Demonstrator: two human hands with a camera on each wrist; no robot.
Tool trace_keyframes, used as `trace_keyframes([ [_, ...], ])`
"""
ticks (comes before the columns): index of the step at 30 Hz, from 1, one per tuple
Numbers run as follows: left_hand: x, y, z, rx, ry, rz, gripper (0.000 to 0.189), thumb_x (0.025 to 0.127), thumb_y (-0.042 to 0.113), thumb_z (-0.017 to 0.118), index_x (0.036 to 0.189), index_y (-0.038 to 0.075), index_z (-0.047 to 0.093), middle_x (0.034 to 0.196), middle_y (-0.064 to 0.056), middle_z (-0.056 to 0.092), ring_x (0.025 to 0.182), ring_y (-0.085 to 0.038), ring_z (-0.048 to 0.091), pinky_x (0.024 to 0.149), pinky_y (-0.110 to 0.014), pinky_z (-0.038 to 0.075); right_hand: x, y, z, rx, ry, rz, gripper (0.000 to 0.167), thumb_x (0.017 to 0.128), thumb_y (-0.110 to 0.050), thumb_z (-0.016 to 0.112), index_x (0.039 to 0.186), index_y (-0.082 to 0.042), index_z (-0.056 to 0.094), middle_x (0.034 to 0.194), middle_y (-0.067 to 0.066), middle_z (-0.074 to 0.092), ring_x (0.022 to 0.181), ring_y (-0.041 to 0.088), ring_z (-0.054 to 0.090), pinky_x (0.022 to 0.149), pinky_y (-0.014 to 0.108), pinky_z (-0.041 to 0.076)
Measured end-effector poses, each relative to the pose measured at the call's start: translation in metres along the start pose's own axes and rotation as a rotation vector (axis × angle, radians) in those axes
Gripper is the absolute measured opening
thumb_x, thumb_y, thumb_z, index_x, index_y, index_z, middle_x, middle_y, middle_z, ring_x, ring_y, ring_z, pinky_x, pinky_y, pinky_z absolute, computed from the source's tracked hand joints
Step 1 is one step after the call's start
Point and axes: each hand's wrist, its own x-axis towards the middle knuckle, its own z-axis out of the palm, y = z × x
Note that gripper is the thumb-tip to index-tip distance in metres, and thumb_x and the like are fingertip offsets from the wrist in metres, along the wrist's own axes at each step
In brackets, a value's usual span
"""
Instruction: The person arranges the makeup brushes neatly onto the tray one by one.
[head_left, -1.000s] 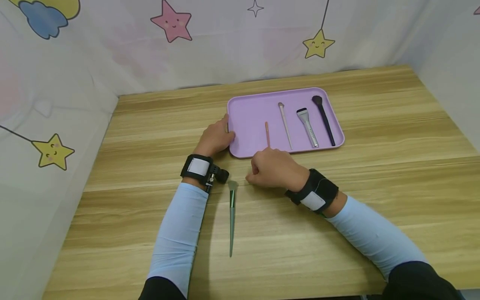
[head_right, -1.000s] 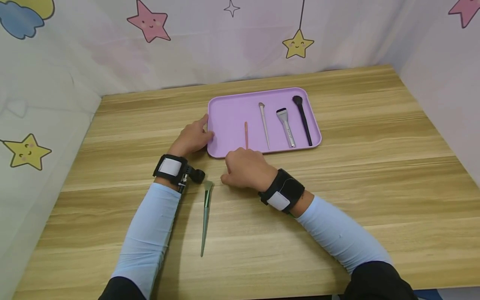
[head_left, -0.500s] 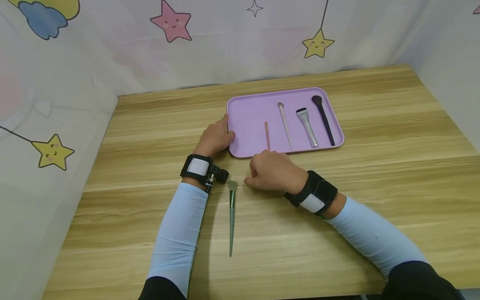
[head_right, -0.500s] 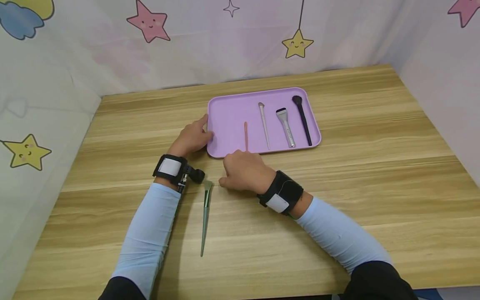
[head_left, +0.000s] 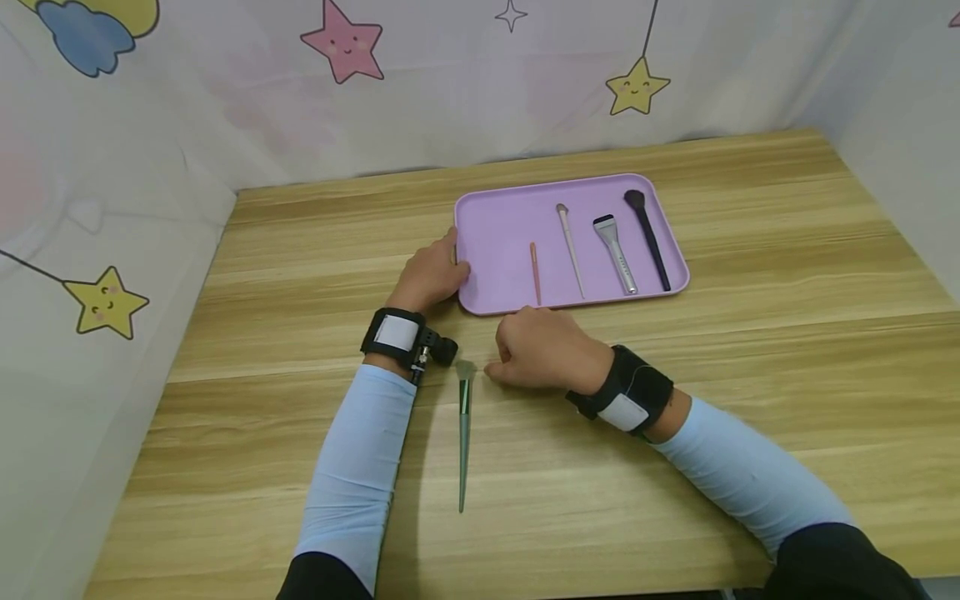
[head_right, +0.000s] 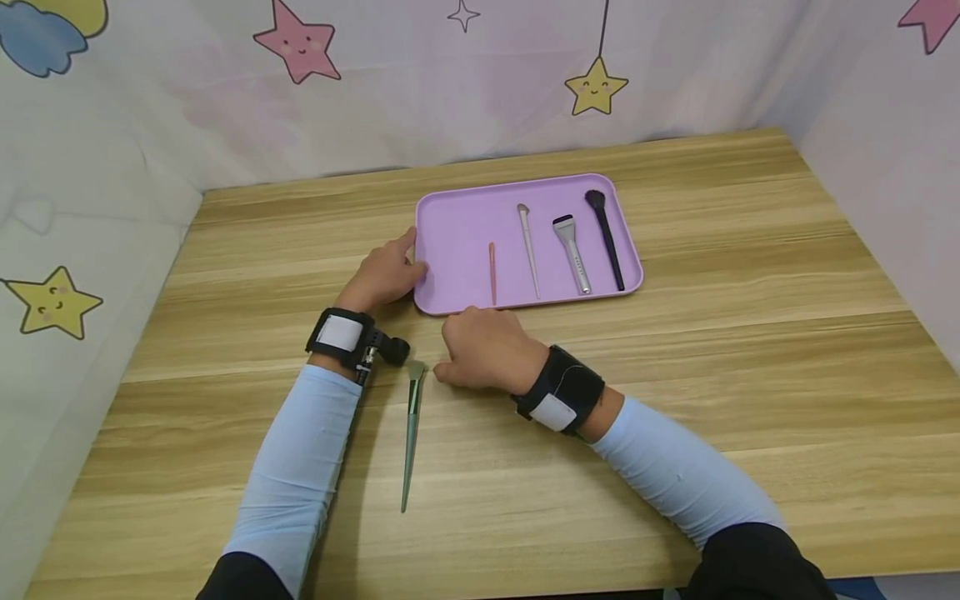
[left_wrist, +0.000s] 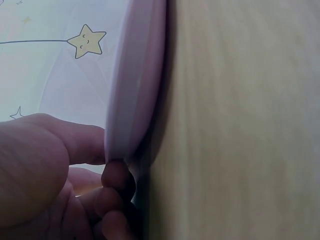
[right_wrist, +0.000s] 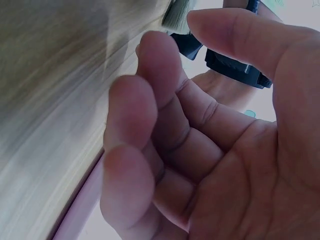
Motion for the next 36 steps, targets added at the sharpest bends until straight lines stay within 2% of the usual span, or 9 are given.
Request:
trace_keyframes([
  [4,0.000,0.000,0.000,-0.002,0.001,0.001,0.072,0.092,0.027,0.044,0.155,0.007,0.014,0.154,-0.013,0.035,0.112,-0.028,0.048,0.093,-0.039,0.041,0.000,-0.001,0.001,-0.006,0.002,-0.011,0.036,0.081,-0.039,0.067,0.051,-0.021,0.057,0.052,-0.010,0.049,0.049,0.009,0.047,0.042,0.026,0.035],
  [12,0.000,0.000,0.000,-0.004,0.001,0.003,0.072,0.092,0.027,0.044,0.155,0.007,0.014,0.155,-0.013,0.033,0.114,-0.028,0.048,0.097,-0.040,0.041,-0.002,-0.004,0.001,-0.013,-0.002,-0.027,0.037,0.081,-0.039,0.067,0.050,-0.021,0.057,0.050,-0.011,0.048,0.047,0.007,0.045,0.042,0.026,0.035],
  [22,-0.001,0.002,0.000,0.011,0.007,0.006,0.071,0.092,0.026,0.045,0.154,0.006,0.016,0.153,-0.015,0.037,0.109,-0.029,0.050,0.088,-0.038,0.042,-0.004,-0.006,0.003,-0.033,0.004,-0.042,0.040,0.081,-0.040,0.068,0.048,-0.022,0.054,0.047,-0.012,0.044,0.047,0.007,0.043,0.041,0.026,0.033],
  [30,-0.001,0.001,0.000,0.000,0.007,0.005,0.071,0.092,0.026,0.045,0.154,0.006,0.015,0.154,-0.014,0.035,0.110,-0.029,0.050,0.087,-0.037,0.042,-0.005,-0.010,0.004,-0.045,0.015,-0.051,0.036,0.080,-0.041,0.068,0.053,-0.022,0.056,0.054,-0.010,0.052,0.052,0.010,0.049,0.043,0.028,0.037],
  [36,-0.001,0.002,0.000,0.009,0.003,0.008,0.071,0.093,0.026,0.044,0.154,0.006,0.015,0.154,-0.014,0.035,0.111,-0.028,0.050,0.090,-0.038,0.042,-0.006,-0.014,0.004,-0.032,-0.008,-0.040,0.033,0.080,-0.042,0.068,0.056,-0.022,0.058,0.058,-0.009,0.057,0.055,0.011,0.053,0.044,0.029,0.039],
])
